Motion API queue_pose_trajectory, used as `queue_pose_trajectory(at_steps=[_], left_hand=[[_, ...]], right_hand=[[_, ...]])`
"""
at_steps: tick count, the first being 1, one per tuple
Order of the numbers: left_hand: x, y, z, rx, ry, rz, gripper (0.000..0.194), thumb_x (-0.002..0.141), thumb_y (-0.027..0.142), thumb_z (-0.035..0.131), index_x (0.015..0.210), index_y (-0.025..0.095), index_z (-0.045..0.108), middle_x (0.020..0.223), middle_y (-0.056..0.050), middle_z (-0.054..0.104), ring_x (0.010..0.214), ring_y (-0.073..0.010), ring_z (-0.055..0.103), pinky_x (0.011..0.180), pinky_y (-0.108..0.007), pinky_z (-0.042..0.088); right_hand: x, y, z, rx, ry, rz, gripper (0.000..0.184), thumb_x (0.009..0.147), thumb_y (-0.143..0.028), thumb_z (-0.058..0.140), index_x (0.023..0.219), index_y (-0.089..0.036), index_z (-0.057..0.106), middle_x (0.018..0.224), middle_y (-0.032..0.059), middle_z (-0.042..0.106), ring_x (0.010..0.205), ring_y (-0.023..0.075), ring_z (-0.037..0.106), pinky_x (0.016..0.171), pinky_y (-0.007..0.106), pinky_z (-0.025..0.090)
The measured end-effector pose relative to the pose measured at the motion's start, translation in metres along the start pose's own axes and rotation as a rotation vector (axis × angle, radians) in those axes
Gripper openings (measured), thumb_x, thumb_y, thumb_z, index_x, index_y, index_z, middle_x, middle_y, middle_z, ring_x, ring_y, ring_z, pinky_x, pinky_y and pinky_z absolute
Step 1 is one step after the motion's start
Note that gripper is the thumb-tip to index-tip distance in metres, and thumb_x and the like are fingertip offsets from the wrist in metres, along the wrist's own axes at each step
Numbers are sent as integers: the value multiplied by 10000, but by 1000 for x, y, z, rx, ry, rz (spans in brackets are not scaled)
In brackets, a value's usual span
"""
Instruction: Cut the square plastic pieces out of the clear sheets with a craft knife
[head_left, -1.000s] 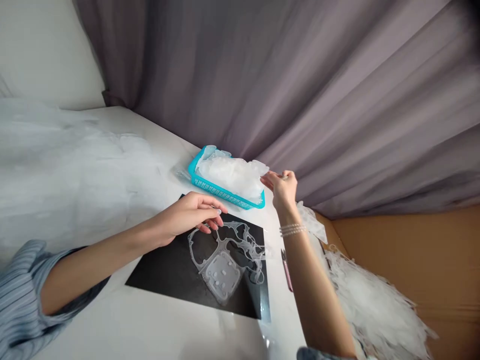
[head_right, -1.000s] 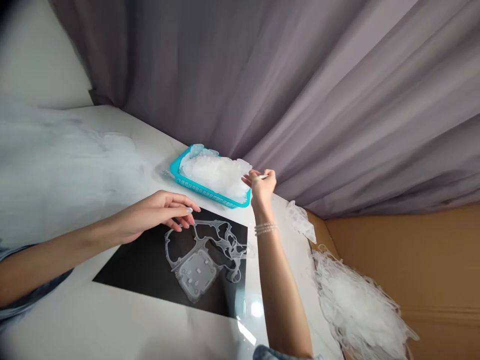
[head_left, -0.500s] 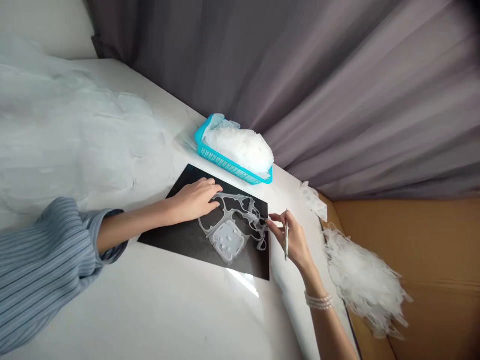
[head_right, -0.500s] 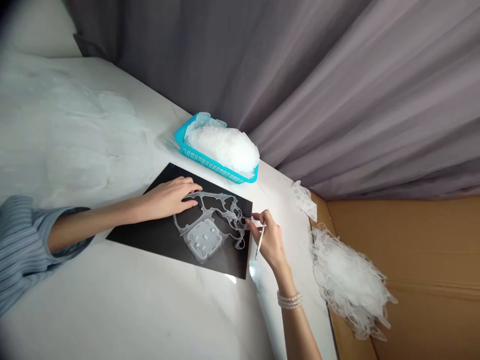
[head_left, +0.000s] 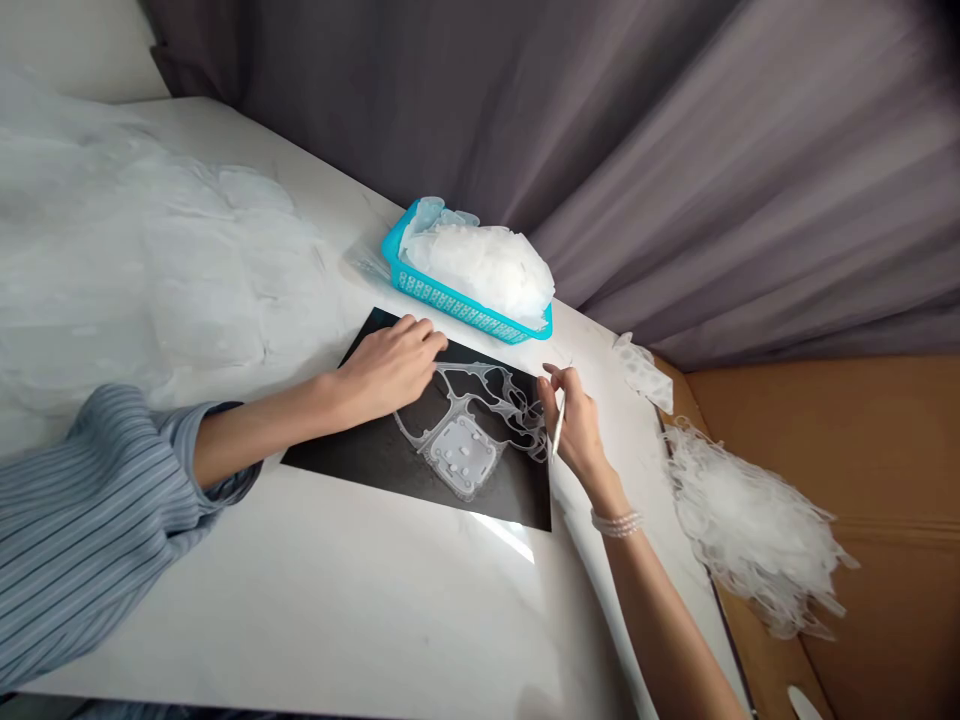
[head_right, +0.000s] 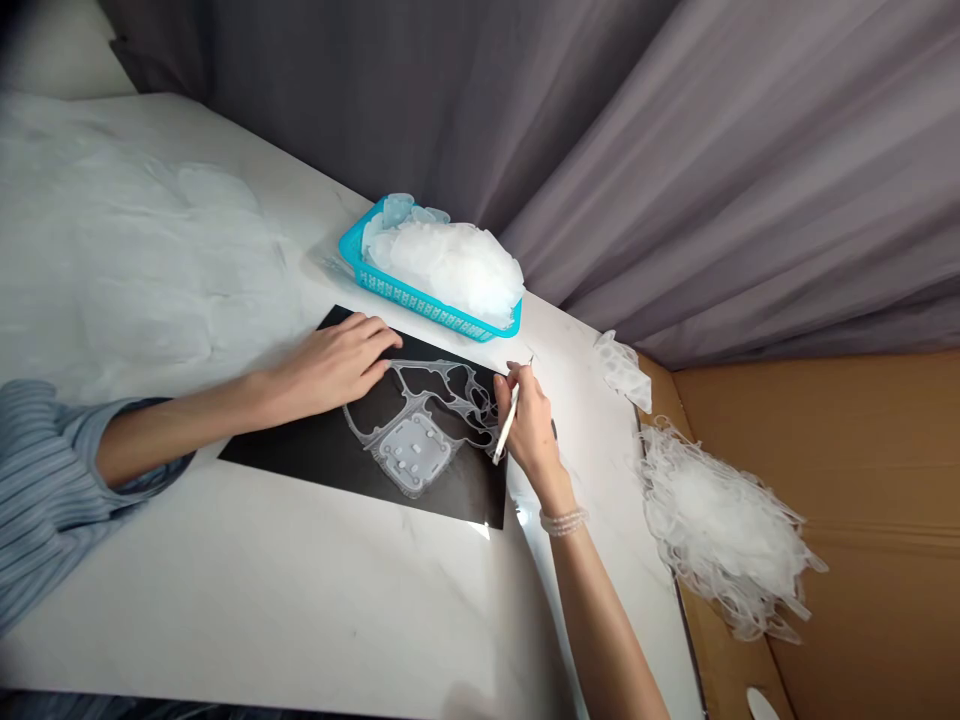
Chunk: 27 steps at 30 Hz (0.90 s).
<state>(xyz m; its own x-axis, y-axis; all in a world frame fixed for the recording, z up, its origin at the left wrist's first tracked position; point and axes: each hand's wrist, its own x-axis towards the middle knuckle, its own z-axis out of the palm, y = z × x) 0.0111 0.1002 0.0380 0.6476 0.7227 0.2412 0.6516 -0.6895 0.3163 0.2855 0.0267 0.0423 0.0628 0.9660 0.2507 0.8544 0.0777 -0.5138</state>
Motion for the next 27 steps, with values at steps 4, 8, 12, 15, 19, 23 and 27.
queue_pose_trajectory(at_steps=[4,8,12,15,19,23,27], left_hand=[[8,4,8,16,-100,273,272,955,231,475,1146,137,644,1123,-128,649,1153,-286,533,930,-395,407],[15,2,15,10,-147,352,216,966,220,468,1035,144,658,1030,-102,668,1058,-263,562,882,-376,392],[12,-2,15,7,-165,362,222,993,214,417,958,165,631,960,-67,675,966,-226,566,830,-340,386],[7,-4,12,29,-176,352,221,991,207,410,958,164,624,915,-68,678,936,-226,573,813,-335,394],[-7,-2,3,78,-204,287,241,989,199,404,1082,152,622,944,-80,670,873,-222,616,764,-328,437],[-29,17,-4,111,-236,294,371,947,72,384,1243,173,583,1074,-110,671,880,-237,646,715,-335,472],[-48,43,0,66,-204,474,522,917,-26,312,1335,180,548,1479,-170,503,1316,-335,499,977,-481,445]], right_hand=[[-42,-37,-1,-28,-9,-97,161,974,-308,513,856,-254,416,1096,138,717,906,254,713,730,378,533],[-93,-65,14,-75,-137,-325,170,947,-163,546,850,-246,435,1108,159,713,977,268,722,722,375,605],[-112,-70,31,-201,-125,-560,150,916,-37,533,902,-186,531,1200,238,687,1250,341,610,1011,506,555],[-108,-66,34,-254,-128,-669,204,906,15,484,873,-163,577,1138,240,717,1217,347,636,1003,515,563],[-99,-55,25,-268,-125,-755,243,918,-2,461,838,-198,579,1122,196,741,1163,323,672,915,483,620],[-104,-31,2,-216,-202,-765,228,924,-21,472,855,-208,583,1135,163,745,1230,323,625,934,506,613],[-129,-6,-17,-39,-166,-475,200,924,-62,505,837,-233,565,1227,116,716,1221,288,641,948,504,602]])
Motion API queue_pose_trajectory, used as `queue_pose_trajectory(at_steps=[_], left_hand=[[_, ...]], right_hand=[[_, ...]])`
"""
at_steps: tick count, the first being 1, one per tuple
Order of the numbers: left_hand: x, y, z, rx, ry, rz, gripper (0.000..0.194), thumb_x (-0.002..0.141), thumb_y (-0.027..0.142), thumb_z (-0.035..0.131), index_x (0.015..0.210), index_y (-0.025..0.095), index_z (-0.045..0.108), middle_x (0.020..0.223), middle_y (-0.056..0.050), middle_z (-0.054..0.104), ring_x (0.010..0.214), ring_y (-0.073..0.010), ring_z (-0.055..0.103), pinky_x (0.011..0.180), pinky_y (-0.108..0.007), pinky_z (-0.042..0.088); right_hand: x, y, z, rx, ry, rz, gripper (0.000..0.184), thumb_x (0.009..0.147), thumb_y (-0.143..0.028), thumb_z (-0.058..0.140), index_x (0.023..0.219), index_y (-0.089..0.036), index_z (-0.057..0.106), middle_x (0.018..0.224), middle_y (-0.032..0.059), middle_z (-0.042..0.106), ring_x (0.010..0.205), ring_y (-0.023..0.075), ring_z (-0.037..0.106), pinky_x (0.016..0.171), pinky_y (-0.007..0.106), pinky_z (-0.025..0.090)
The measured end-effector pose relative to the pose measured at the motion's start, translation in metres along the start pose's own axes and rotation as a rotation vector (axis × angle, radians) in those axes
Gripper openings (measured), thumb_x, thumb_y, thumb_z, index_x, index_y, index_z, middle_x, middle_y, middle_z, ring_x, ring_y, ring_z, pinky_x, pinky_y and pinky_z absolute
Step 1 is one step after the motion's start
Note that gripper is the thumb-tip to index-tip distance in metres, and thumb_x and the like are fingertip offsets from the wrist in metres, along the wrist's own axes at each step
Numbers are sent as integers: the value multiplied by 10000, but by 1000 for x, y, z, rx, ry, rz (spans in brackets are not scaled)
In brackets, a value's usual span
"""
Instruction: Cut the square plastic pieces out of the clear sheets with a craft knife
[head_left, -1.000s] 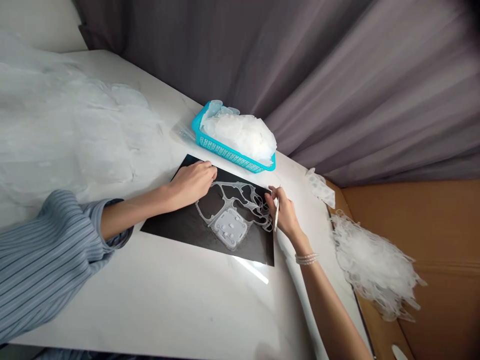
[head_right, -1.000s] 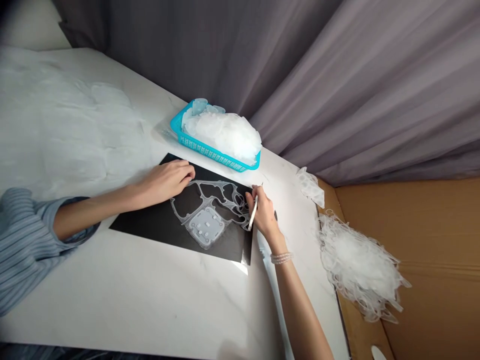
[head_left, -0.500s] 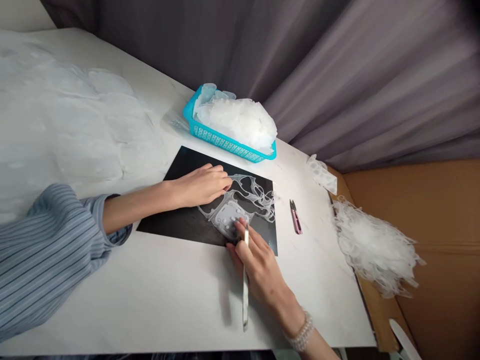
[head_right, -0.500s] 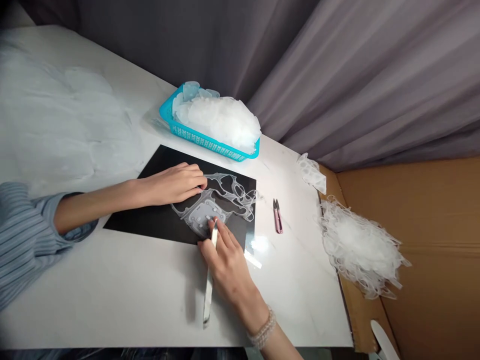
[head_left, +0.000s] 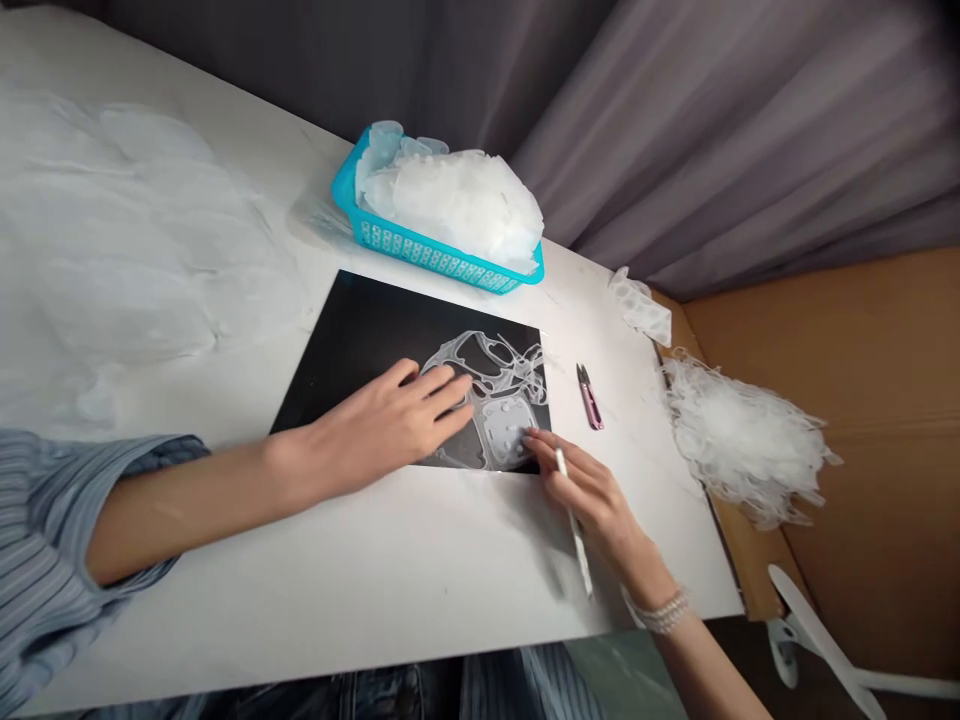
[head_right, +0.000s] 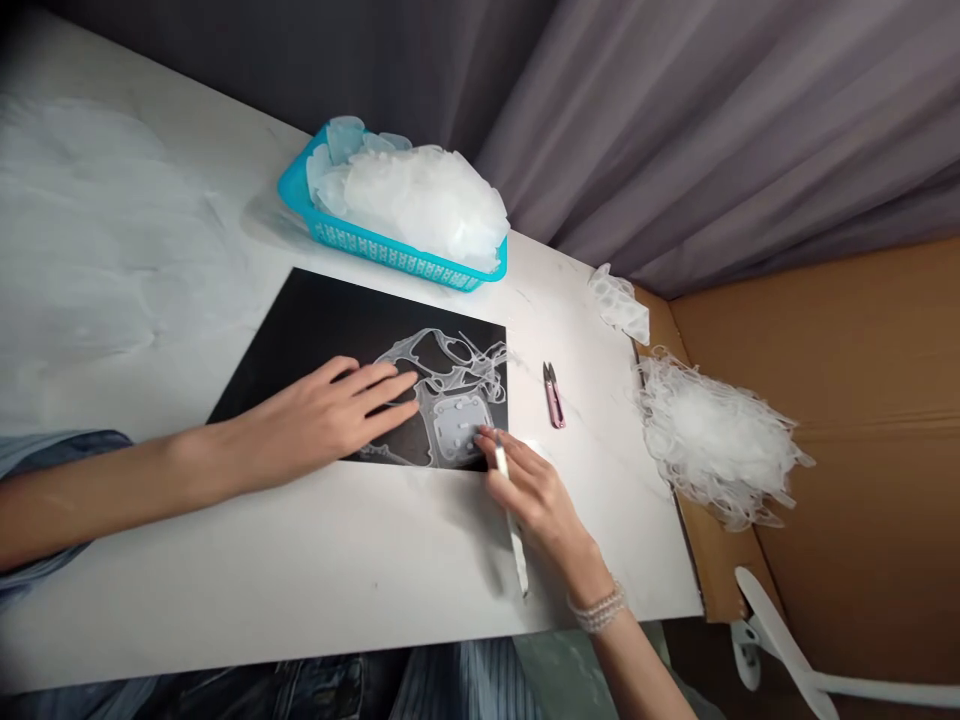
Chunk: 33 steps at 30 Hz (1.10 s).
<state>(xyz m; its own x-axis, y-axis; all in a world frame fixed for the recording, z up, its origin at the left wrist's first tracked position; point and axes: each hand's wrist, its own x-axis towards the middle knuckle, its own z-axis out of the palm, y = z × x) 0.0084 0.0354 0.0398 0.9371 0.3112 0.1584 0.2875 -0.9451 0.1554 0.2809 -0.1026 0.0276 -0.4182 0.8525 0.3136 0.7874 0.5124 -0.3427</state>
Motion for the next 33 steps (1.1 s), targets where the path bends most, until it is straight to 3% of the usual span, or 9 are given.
queue_pose_trajectory(at_steps=[2,4,5,8,11,16,19,27,33], left_hand=[[1,10,8,-113,22,97,499,951,12,320,1361,193,537,1546,-151,436,1424,-321,398,1112,-535,339],[3,14,19,-248,23,145,488,961,33,343,1377,202,535,1538,-136,452,1446,-288,383,1180,-517,268],[3,14,24,-298,19,147,486,959,37,354,1380,195,538,1525,-139,468,1440,-282,395,1190,-501,263],[4,13,34,-332,22,137,469,947,42,368,1370,122,553,1499,-192,480,1409,-313,438,1169,-485,317],[3,13,36,-157,68,194,449,943,36,355,1339,35,566,1440,-254,521,1347,-353,506,1105,-488,402],[4,15,33,169,163,288,414,944,42,375,1295,8,593,1336,-220,628,1230,-330,607,1026,-436,485],[4,15,33,195,162,290,404,957,62,366,1280,32,608,1329,-192,638,1220,-314,609,1014,-424,496],[2,16,33,194,151,279,420,973,83,348,1306,47,600,1358,-176,620,1248,-302,584,1041,-427,475],[2,15,33,203,140,287,424,976,93,350,1317,59,600,1370,-180,615,1274,-306,570,1050,-433,467]], right_hand=[[-13,-5,1,74,163,199,154,938,-128,525,841,-247,538,1251,99,705,1165,272,676,905,483,610],[-17,-17,5,155,321,394,95,992,-243,469,935,-252,543,1183,99,724,1077,262,709,849,472,610],[-14,-24,8,209,368,485,160,1022,-319,407,1013,-252,552,1124,97,731,1015,254,720,816,465,607],[4,-48,14,383,396,695,447,1034,-518,244,1223,-261,558,974,66,698,811,216,693,721,420,591],[28,-65,15,404,288,790,401,1021,-503,374,1258,-268,595,951,45,696,790,189,673,730,368,570],[48,-74,16,343,244,759,215,958,-278,597,1138,-222,700,1022,43,734,889,174,694,796,314,550],[49,-75,17,292,243,707,200,944,-205,603,1101,-200,725,918,40,727,807,165,681,740,312,547],[52,-75,20,222,186,633,229,971,-156,542,1112,-154,722,972,83,705,901,173,675,784,314,545],[53,-73,21,168,169,595,230,974,-148,539,1130,-145,708,938,74,692,841,165,663,741,308,549]])
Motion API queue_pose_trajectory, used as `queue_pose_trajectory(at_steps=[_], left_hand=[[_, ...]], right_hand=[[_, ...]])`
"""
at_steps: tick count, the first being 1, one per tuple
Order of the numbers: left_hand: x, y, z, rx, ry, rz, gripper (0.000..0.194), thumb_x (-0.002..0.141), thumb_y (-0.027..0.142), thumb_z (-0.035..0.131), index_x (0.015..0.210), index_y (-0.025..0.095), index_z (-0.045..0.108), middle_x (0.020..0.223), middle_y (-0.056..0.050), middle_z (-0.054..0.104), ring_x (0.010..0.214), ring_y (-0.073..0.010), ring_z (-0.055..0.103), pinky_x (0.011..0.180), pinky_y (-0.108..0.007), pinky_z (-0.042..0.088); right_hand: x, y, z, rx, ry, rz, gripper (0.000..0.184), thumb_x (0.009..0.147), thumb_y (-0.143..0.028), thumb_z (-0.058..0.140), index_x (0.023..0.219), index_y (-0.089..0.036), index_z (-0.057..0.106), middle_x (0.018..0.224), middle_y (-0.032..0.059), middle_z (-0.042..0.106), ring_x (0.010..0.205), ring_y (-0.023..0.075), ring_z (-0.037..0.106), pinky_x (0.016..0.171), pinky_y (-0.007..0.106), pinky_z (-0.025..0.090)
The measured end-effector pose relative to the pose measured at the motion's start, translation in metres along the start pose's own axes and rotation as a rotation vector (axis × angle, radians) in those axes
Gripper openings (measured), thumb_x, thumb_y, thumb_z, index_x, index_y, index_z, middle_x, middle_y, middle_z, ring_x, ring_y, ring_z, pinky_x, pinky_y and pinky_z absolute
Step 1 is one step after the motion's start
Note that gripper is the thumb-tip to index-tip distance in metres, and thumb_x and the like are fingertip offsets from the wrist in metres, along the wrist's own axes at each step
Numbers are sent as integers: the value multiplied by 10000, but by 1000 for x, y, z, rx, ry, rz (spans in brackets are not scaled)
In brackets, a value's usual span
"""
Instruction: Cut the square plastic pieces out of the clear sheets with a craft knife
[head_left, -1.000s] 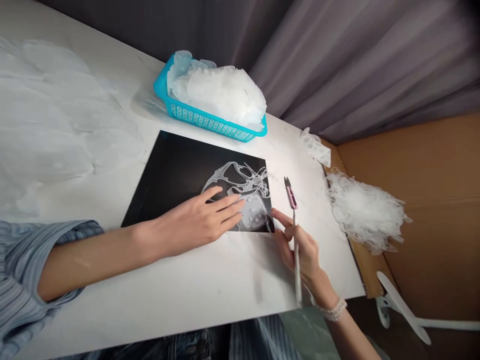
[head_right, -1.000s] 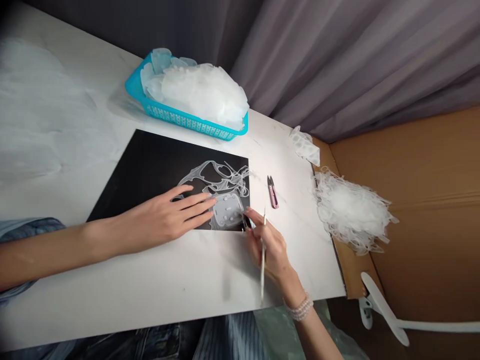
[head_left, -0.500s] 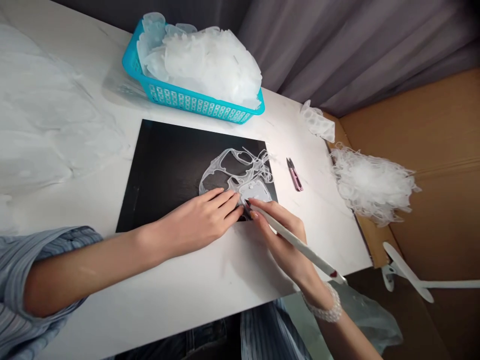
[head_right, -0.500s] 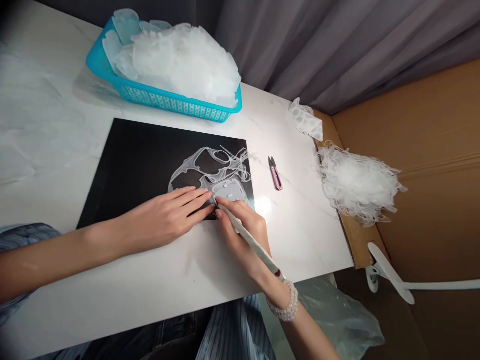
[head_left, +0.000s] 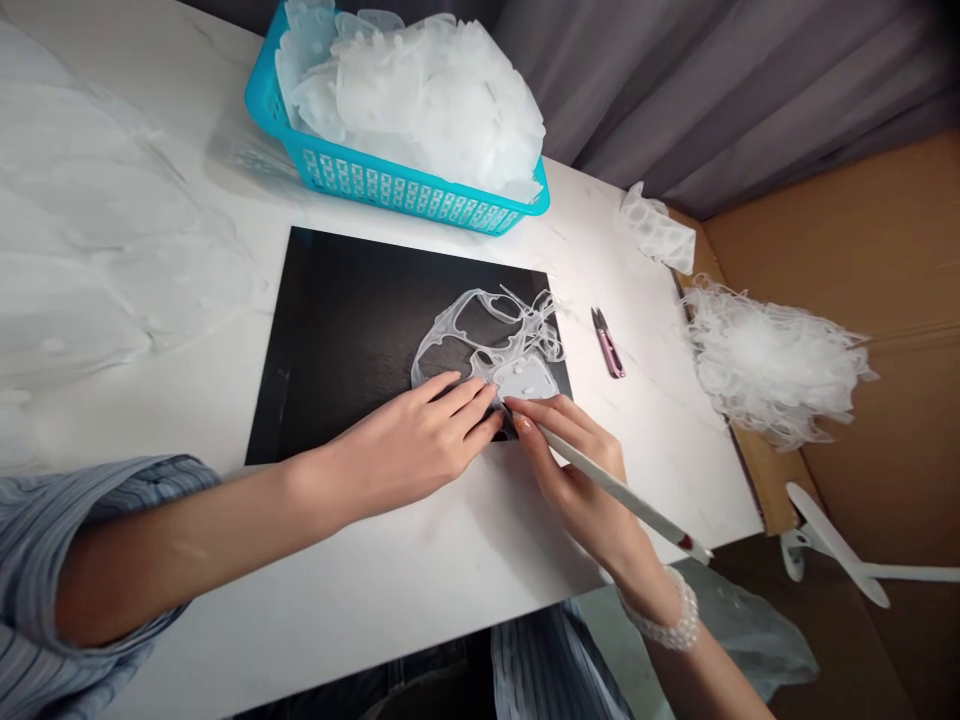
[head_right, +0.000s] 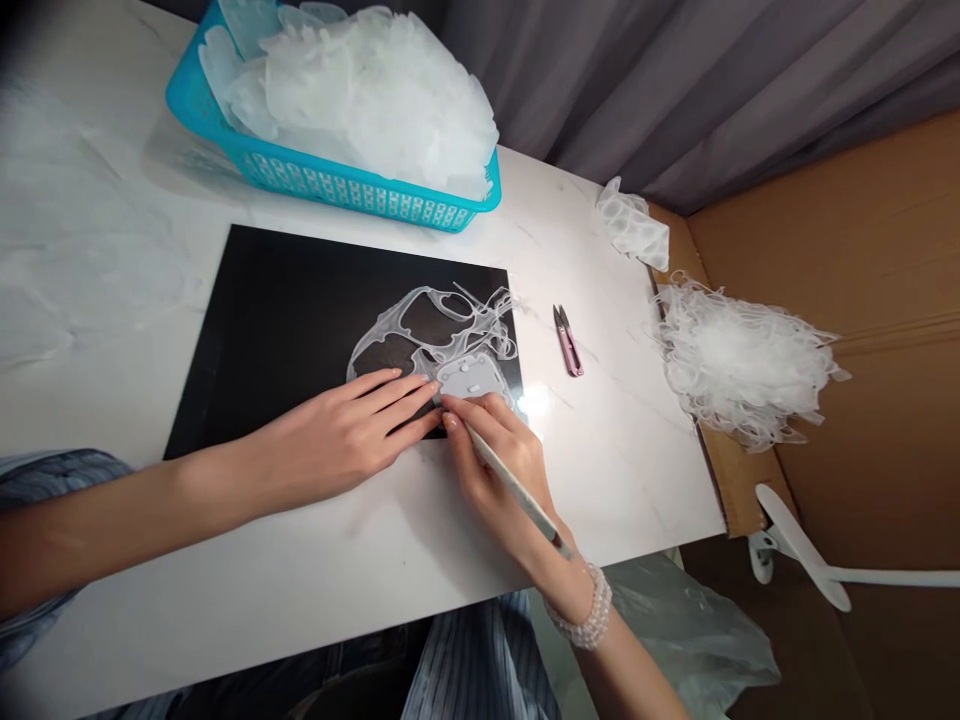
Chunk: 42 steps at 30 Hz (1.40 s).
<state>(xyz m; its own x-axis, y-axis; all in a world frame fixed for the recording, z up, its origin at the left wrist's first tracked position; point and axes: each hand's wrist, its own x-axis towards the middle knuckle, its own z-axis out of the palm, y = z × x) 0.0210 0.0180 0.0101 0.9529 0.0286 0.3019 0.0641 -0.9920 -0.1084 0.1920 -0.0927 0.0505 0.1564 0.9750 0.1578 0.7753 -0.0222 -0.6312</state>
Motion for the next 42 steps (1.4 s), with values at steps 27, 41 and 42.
queue_pose_trajectory(at_steps=[27,41,42], left_hand=[[1,-1,-6,4,-31,-7,419,973,80,377,1340,53,578,1380,-191,604,1263,-303,580,1040,-441,464],[3,-3,-1,-63,-53,-21,386,971,144,410,1316,52,556,1357,-165,610,1259,-304,544,1050,-458,434],[4,-3,-1,-67,-60,-28,386,971,154,417,1318,57,555,1359,-160,608,1262,-303,538,1055,-460,429]], right_hand=[[-3,-15,-2,-24,30,138,163,953,-139,545,955,-169,705,906,64,715,833,185,676,749,328,534],[-10,0,16,-68,138,-61,211,972,-113,501,1068,-183,676,1029,105,703,961,190,687,839,383,586],[-10,0,17,-61,141,-59,210,971,-111,503,1066,-182,676,1022,103,704,953,187,688,835,379,589]])
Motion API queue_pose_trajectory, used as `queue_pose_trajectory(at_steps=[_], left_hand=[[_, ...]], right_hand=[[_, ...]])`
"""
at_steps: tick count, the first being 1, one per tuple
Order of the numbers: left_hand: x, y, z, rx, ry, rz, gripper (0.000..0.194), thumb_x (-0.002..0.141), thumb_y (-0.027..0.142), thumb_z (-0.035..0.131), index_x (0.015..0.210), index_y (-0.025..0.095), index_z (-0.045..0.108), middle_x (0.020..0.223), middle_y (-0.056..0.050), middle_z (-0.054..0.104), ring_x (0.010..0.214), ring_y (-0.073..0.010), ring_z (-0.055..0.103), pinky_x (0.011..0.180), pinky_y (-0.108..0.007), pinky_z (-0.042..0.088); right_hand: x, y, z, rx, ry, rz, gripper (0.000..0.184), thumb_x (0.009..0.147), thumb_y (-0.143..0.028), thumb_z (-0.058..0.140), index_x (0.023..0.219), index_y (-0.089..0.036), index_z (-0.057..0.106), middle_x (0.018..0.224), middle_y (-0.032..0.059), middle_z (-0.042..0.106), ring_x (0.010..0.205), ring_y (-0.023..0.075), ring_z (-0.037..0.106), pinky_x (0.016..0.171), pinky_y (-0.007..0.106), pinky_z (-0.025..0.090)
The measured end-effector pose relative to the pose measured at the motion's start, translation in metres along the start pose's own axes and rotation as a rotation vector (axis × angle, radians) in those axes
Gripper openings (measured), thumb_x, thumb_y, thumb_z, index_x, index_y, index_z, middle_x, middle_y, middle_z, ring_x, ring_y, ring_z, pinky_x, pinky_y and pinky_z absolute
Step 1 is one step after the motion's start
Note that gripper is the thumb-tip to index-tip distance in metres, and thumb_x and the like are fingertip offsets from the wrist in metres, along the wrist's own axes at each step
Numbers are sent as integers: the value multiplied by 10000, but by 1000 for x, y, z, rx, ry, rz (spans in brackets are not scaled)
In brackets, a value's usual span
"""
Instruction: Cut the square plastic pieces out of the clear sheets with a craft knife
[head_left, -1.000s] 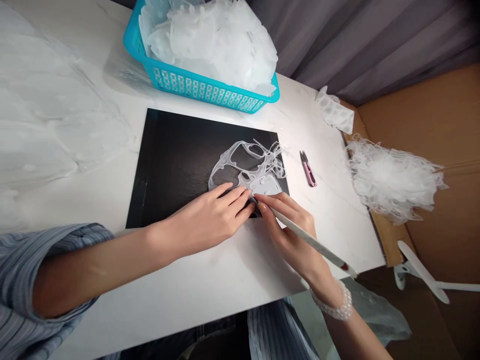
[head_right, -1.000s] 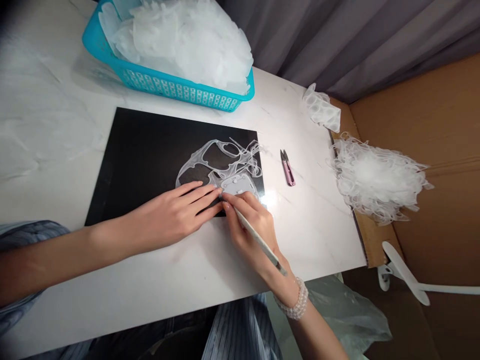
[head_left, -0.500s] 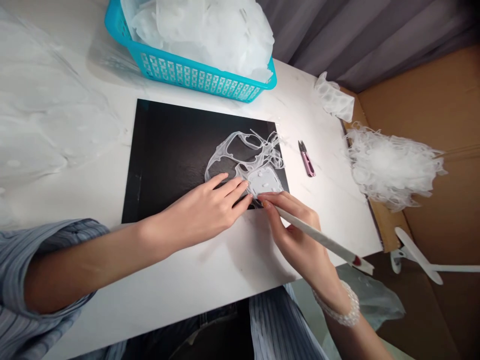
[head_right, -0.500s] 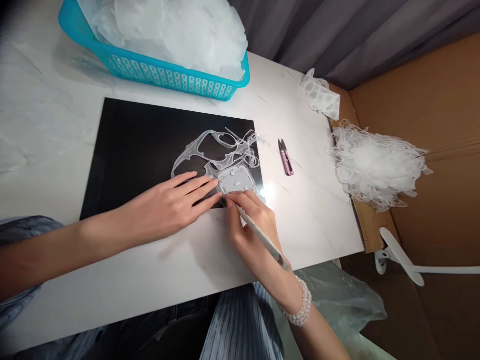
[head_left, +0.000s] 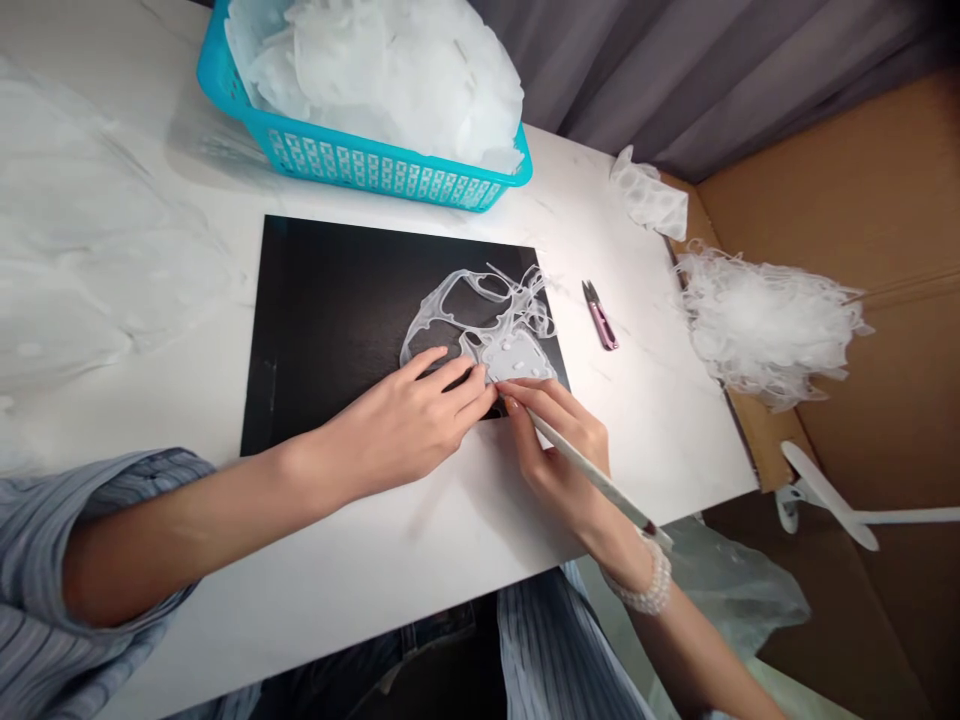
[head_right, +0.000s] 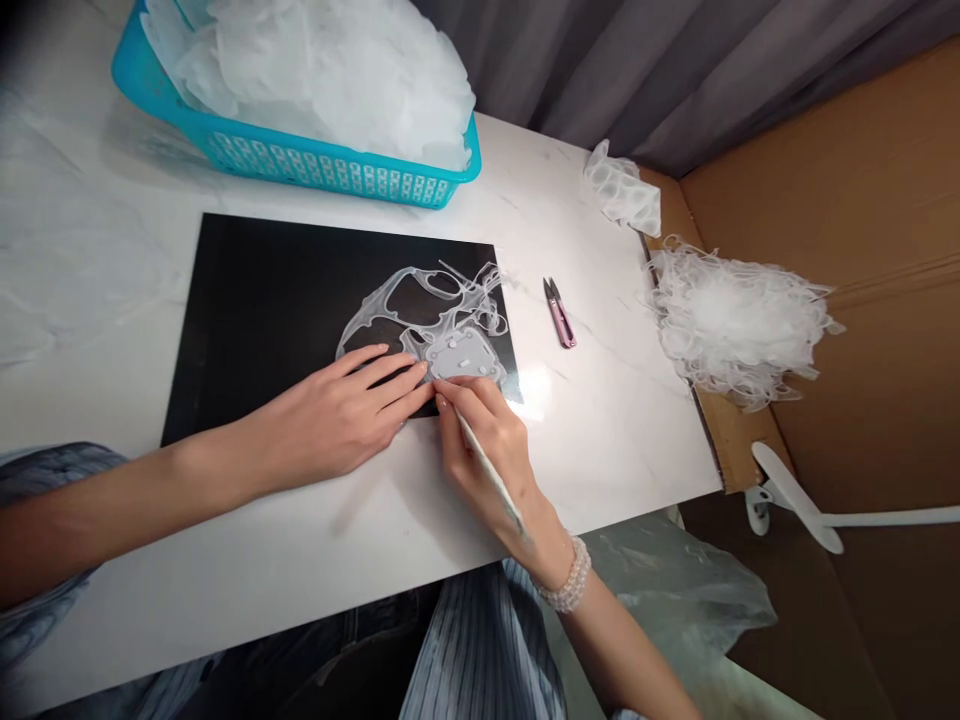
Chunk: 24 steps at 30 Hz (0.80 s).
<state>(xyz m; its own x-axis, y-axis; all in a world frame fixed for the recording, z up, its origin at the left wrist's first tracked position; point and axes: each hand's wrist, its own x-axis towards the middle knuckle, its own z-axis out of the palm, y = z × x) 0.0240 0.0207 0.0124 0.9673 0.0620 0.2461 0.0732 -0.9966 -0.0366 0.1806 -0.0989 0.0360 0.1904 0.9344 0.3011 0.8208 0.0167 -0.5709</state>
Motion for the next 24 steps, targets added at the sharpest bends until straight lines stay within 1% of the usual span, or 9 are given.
queue_pose_trajectory(at_steps=[4,7,10,12,15,19,21,22,24], left_hand=[[0,1,1,12,-12,-5,386,958,176,445,1308,63,563,1350,-157,610,1265,-313,526,1063,-473,418],[-2,1,2,6,7,-8,357,954,195,460,1256,66,601,1348,-172,612,1278,-318,522,1070,-480,414],[-4,0,3,-15,13,-22,350,959,193,454,1242,68,618,1362,-188,608,1287,-314,529,1084,-487,407],[-6,0,4,-21,12,-25,377,960,197,450,1275,62,607,1377,-198,598,1293,-318,531,1086,-494,408],[-7,0,6,-17,30,-24,402,960,199,438,1292,50,608,1385,-206,595,1294,-325,538,1084,-498,415],[-7,0,8,-11,83,-12,408,954,183,411,1261,46,643,1357,-209,618,1257,-329,572,1068,-500,433],[-7,0,8,4,95,-7,431,941,160,408,1292,39,628,1352,-212,621,1240,-334,585,1054,-502,444],[-7,0,8,12,93,-5,445,934,150,410,1313,40,615,1357,-212,618,1235,-337,589,1048,-503,449],[-7,0,8,20,76,0,468,925,143,418,1350,49,592,1379,-211,601,1236,-341,588,1042,-505,454]], right_hand=[[-3,6,5,-64,11,-65,229,972,-101,498,1109,-170,669,1019,117,687,962,196,682,856,393,601],[-6,13,10,-196,-36,-200,303,979,-92,471,1232,-153,627,1196,180,660,1217,277,600,980,496,560],[-5,18,10,-331,-141,-252,356,993,-93,440,1321,-114,577,1367,225,594,1397,336,453,1057,571,495],[-2,18,7,-400,-185,-262,362,1001,-100,423,1330,-90,574,1383,235,589,1394,344,462,1059,563,495],[2,15,4,-440,-223,-285,370,994,-79,403,1308,-66,598,1345,245,618,1331,344,536,1027,530,527],[8,9,9,-389,-228,-279,362,987,-70,403,1266,-48,632,1284,249,656,1250,339,606,1005,509,546],[12,16,7,-234,-173,-205,362,993,-84,414,1282,-105,630,1253,194,688,1185,280,654,985,452,572],[14,24,1,-131,-104,-132,361,997,-103,424,1294,-149,626,1224,156,708,1135,246,682,953,418,593],[17,50,-22,81,121,73,342,1009,-183,444,1293,-228,629,1119,85,746,1013,195,728,849,343,625]])
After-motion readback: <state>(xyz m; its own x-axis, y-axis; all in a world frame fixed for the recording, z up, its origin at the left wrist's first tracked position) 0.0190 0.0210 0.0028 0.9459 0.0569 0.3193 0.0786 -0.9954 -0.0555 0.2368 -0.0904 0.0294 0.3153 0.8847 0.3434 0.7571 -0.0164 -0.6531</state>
